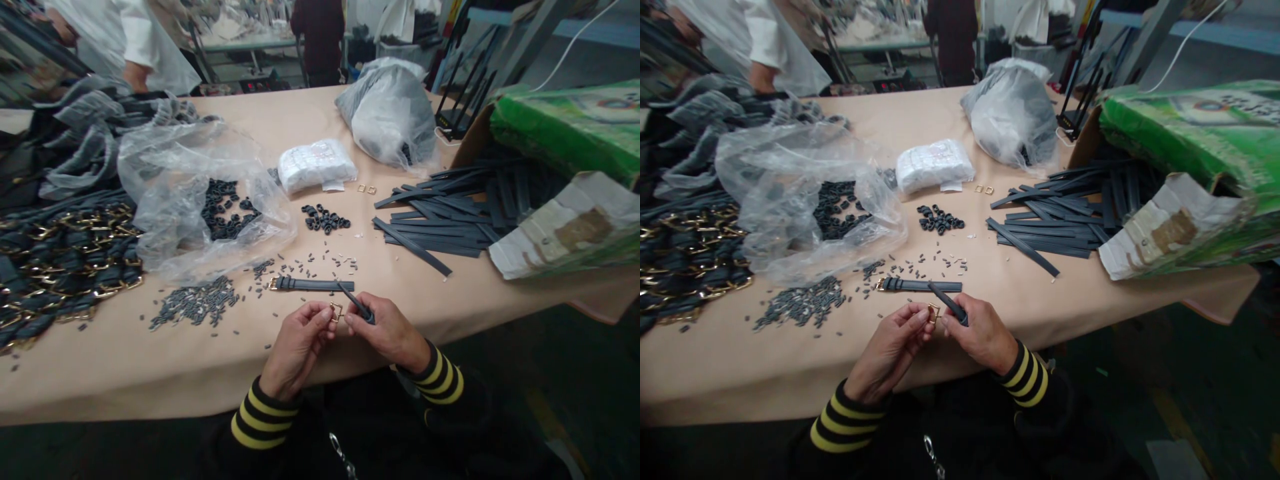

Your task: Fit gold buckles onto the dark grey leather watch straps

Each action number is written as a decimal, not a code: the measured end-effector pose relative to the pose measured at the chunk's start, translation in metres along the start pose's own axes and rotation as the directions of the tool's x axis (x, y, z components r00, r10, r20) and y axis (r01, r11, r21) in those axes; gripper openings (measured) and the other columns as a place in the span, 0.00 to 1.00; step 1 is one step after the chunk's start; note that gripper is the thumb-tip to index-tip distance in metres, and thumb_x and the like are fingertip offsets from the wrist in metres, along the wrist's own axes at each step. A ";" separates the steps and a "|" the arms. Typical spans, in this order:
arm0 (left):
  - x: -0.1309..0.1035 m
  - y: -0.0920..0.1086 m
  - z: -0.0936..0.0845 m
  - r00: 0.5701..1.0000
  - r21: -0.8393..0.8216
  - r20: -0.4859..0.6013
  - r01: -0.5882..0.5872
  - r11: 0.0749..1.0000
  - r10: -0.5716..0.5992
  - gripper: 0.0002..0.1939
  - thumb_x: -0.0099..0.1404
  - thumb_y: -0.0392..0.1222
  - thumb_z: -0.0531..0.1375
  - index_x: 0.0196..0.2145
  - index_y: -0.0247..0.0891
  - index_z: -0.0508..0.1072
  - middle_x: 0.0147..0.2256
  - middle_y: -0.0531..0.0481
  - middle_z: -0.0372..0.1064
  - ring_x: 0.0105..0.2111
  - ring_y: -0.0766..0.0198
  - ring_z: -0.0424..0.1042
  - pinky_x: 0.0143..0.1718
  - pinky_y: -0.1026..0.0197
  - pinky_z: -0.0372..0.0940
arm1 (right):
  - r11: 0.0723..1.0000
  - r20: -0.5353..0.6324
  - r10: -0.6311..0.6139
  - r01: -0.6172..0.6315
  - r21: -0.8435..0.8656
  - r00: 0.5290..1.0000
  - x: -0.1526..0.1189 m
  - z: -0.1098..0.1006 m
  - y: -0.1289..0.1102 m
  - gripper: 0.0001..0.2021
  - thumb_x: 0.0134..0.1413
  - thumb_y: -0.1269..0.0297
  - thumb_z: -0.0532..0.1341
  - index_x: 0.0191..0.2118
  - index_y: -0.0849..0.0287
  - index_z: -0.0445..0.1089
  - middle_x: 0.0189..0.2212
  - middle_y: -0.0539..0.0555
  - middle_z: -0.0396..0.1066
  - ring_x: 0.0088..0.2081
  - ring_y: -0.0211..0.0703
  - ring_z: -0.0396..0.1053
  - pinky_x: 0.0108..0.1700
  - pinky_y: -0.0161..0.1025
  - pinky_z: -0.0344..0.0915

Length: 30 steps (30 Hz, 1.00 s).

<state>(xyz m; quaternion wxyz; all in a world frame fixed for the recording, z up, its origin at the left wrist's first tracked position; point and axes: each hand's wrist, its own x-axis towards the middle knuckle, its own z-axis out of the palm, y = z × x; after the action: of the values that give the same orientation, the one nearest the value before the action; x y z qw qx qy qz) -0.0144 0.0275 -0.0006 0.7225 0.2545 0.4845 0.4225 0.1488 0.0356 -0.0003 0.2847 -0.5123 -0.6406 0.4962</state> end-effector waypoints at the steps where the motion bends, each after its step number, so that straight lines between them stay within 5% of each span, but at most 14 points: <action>1: -0.001 0.002 0.000 0.999 0.062 -0.021 -0.034 0.998 0.035 0.10 0.51 0.39 0.65 0.29 0.32 0.69 0.23 0.54 0.66 0.22 0.74 0.65 0.25 0.72 0.63 | 1.000 0.011 0.013 -0.013 0.009 1.000 0.000 -0.001 0.002 0.08 0.51 0.61 0.58 0.31 0.61 0.63 0.23 0.49 0.68 0.25 0.34 0.64 0.29 0.31 0.59; 5: -0.006 0.014 0.001 0.979 0.350 -0.064 -0.161 0.923 0.195 0.10 0.51 0.40 0.64 0.29 0.32 0.71 0.22 0.53 0.68 0.22 0.71 0.67 0.26 0.68 0.64 | 0.994 0.025 0.088 -0.090 0.058 0.996 0.001 -0.008 0.010 0.17 0.54 0.51 0.54 0.35 0.62 0.64 0.27 0.52 0.69 0.27 0.36 0.65 0.30 0.33 0.59; 8: -0.012 0.023 0.005 0.973 0.457 -0.021 -0.195 0.868 0.230 0.08 0.53 0.41 0.63 0.29 0.33 0.72 0.22 0.53 0.69 0.23 0.69 0.68 0.27 0.67 0.65 | 0.994 0.034 0.105 -0.106 0.019 0.994 0.001 -0.010 0.012 0.17 0.60 0.57 0.45 0.30 0.62 0.64 0.24 0.52 0.68 0.25 0.34 0.62 0.29 0.33 0.57; 12: -0.018 0.029 0.010 0.977 0.468 0.029 -0.201 0.860 0.213 0.08 0.54 0.41 0.62 0.31 0.33 0.72 0.23 0.51 0.70 0.23 0.68 0.69 0.27 0.66 0.66 | 0.998 0.111 0.058 -0.062 0.031 0.992 -0.004 -0.006 0.010 0.10 0.57 0.63 0.52 0.28 0.62 0.64 0.21 0.49 0.64 0.23 0.32 0.60 0.27 0.31 0.56; 18: -0.017 0.029 0.005 0.982 0.332 -0.037 -0.165 0.929 0.188 0.09 0.53 0.40 0.63 0.30 0.32 0.71 0.21 0.54 0.67 0.21 0.72 0.66 0.24 0.70 0.64 | 0.915 0.299 -0.039 -0.086 0.393 0.953 -0.013 -0.010 0.016 0.14 0.57 0.58 0.53 0.42 0.63 0.66 0.27 0.50 0.67 0.20 0.28 0.59 0.22 0.28 0.55; 23: -0.013 0.022 -0.001 0.996 0.076 0.092 0.010 0.997 -0.017 0.08 0.55 0.39 0.63 0.30 0.31 0.70 0.20 0.55 0.64 0.19 0.77 0.62 0.21 0.75 0.59 | 0.898 0.383 -0.061 -0.117 0.425 0.922 -0.012 -0.015 0.020 0.14 0.55 0.57 0.56 0.39 0.64 0.67 0.25 0.50 0.67 0.20 0.28 0.59 0.22 0.27 0.56; 30: -0.009 -0.001 0.011 0.980 -0.073 0.168 0.122 0.990 -0.108 0.09 0.53 0.37 0.64 0.28 0.30 0.68 0.22 0.52 0.65 0.21 0.76 0.62 0.21 0.75 0.58 | 0.915 0.213 -0.118 0.023 0.402 0.970 -0.011 -0.004 0.012 0.07 0.56 0.63 0.54 0.36 0.63 0.64 0.26 0.50 0.67 0.21 0.29 0.60 0.24 0.28 0.59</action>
<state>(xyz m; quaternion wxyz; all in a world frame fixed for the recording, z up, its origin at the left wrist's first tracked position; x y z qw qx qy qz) -0.0053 0.0196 0.0073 0.7929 0.2299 0.4195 0.3774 0.1603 0.0265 -0.0081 0.3233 -0.3584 -0.5739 0.6615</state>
